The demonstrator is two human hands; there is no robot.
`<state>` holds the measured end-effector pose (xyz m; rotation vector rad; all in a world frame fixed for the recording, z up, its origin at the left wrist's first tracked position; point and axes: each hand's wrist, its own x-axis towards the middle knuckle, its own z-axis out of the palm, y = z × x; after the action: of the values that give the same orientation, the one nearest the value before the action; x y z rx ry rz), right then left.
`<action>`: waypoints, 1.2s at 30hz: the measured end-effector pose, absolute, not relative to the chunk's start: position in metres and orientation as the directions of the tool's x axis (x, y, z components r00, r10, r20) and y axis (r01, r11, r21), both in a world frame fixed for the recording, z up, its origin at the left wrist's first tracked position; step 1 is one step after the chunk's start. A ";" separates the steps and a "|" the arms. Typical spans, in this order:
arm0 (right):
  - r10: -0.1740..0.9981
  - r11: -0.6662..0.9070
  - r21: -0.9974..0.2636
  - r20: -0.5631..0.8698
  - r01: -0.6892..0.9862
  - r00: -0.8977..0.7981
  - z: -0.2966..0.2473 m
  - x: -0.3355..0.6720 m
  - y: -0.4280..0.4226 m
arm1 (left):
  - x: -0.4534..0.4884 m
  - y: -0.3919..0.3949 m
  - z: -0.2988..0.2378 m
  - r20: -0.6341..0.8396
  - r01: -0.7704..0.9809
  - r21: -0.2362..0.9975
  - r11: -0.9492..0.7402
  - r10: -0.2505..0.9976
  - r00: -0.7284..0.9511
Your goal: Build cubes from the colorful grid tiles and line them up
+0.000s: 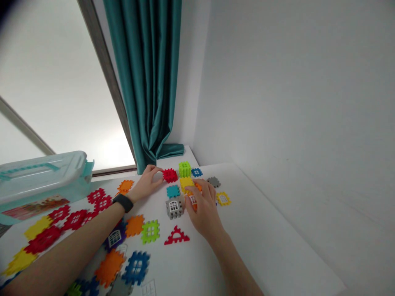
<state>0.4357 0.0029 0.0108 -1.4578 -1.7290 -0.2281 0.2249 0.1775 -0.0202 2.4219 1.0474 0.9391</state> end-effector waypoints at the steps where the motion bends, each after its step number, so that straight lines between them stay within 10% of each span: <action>1: 0.727 0.306 -0.365 0.686 0.879 0.032 0.011 0.435 0.002 | 0.227 0.180 -0.020 0.434 0.517 0.532 -0.671 0.740 0.514; 36: 0.742 0.310 -0.358 0.671 0.881 0.012 0.008 0.433 -0.002 | 0.235 0.190 -0.029 0.354 0.588 0.509 -0.629 0.775 0.523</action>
<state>0.4329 -0.0017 0.0077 -1.4641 -1.7570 -0.2136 0.2352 0.1903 -0.0288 2.4407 1.1330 0.8072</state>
